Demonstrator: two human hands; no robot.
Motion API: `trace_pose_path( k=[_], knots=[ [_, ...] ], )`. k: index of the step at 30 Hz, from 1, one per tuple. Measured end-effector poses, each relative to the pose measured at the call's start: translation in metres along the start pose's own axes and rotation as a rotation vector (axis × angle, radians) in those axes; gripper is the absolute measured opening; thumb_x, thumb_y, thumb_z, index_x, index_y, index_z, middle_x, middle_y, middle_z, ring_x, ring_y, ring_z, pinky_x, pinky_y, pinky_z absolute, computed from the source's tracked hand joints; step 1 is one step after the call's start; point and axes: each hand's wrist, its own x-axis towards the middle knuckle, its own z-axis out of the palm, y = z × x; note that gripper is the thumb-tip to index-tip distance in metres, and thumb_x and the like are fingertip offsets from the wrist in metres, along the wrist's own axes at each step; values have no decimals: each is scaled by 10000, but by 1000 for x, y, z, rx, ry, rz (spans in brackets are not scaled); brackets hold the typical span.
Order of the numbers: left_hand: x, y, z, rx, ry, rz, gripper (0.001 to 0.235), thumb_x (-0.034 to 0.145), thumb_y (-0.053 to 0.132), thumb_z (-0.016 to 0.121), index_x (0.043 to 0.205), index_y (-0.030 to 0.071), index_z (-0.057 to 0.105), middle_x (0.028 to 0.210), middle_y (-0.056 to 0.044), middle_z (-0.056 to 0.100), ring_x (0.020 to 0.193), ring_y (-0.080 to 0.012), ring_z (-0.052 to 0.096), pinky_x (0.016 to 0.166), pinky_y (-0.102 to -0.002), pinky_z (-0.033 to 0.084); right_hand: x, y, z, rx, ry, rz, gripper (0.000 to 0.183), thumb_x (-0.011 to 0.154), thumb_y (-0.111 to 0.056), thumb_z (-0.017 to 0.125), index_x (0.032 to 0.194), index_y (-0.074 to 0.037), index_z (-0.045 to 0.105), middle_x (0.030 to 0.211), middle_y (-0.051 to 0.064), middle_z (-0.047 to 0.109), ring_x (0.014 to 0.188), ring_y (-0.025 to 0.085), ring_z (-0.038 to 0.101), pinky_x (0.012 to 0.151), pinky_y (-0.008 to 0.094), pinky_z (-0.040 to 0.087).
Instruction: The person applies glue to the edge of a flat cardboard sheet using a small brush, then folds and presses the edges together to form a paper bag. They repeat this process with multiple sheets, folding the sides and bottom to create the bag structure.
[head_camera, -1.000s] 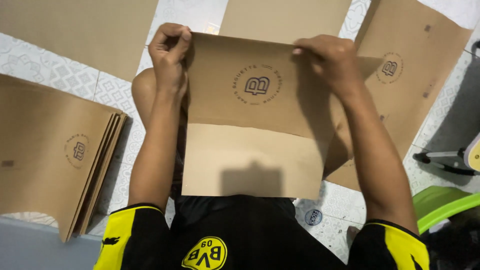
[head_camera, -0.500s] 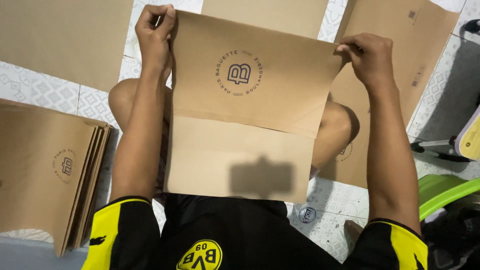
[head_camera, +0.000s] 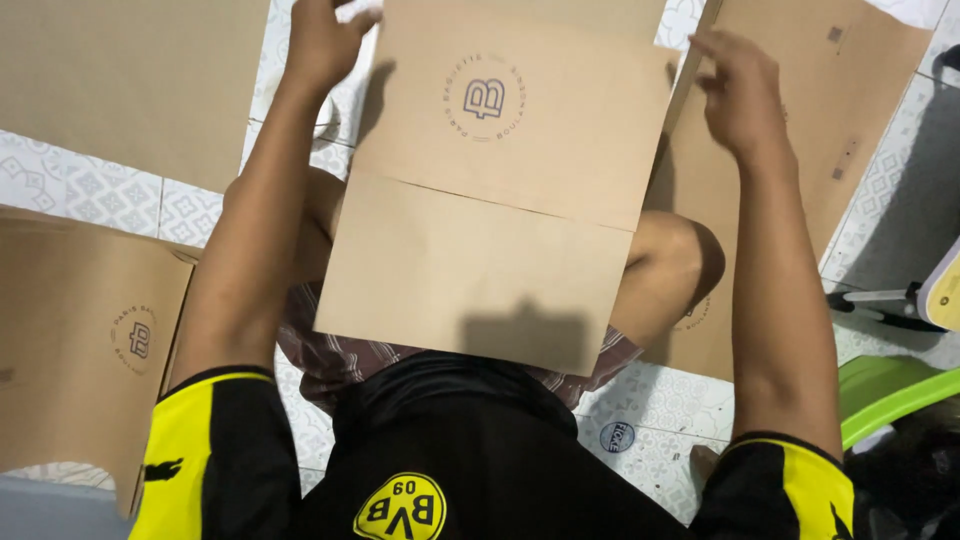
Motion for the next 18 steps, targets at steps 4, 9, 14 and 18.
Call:
trace_pose_path(
  k=[4, 9, 14, 18],
  knots=[
    [-83, 43, -40, 122, -374, -77, 556, 899, -70, 623, 1426, 100, 573, 1429, -65, 577, 1191, -267, 611, 737, -346, 489, -56, -65, -7, -38, -236, 86, 527, 922, 158, 487, 1392, -24, 641, 1483, 225, 583, 1370, 418, 512, 1103, 492, 385],
    [-176, 133, -90, 858, -770, -27, 486, 948, 16, 528, 1389, 172, 661, 1503, -77, 601, 1352, -370, 571, 1109, -535, 470, -127, -169, -14, -2, -400, 68, 463, 777, 190, 624, 1209, 48, 706, 1311, 352, 637, 1197, 623, 553, 993, 690, 464],
    [-237, 43, -90, 838, -573, 231, 439, 931, 163, 657, 1299, 401, 702, 1528, 35, 588, 1491, -260, 449, 1250, -611, 141, -210, -133, 33, -205, -437, 215, 609, 775, -133, 820, 1317, -379, 689, 1626, 63, 462, 1561, 346, 302, 1253, 680, 22],
    [-231, 30, -89, 787, -536, 283, 457, 930, 161, 665, 1283, 449, 694, 1491, 62, 615, 1497, -214, 448, 1266, -595, 134, -205, -135, 42, -130, -257, 163, 306, 886, -131, 773, 1151, -284, 775, 1505, 34, 611, 1495, 321, 444, 1254, 683, 101]
  ],
)
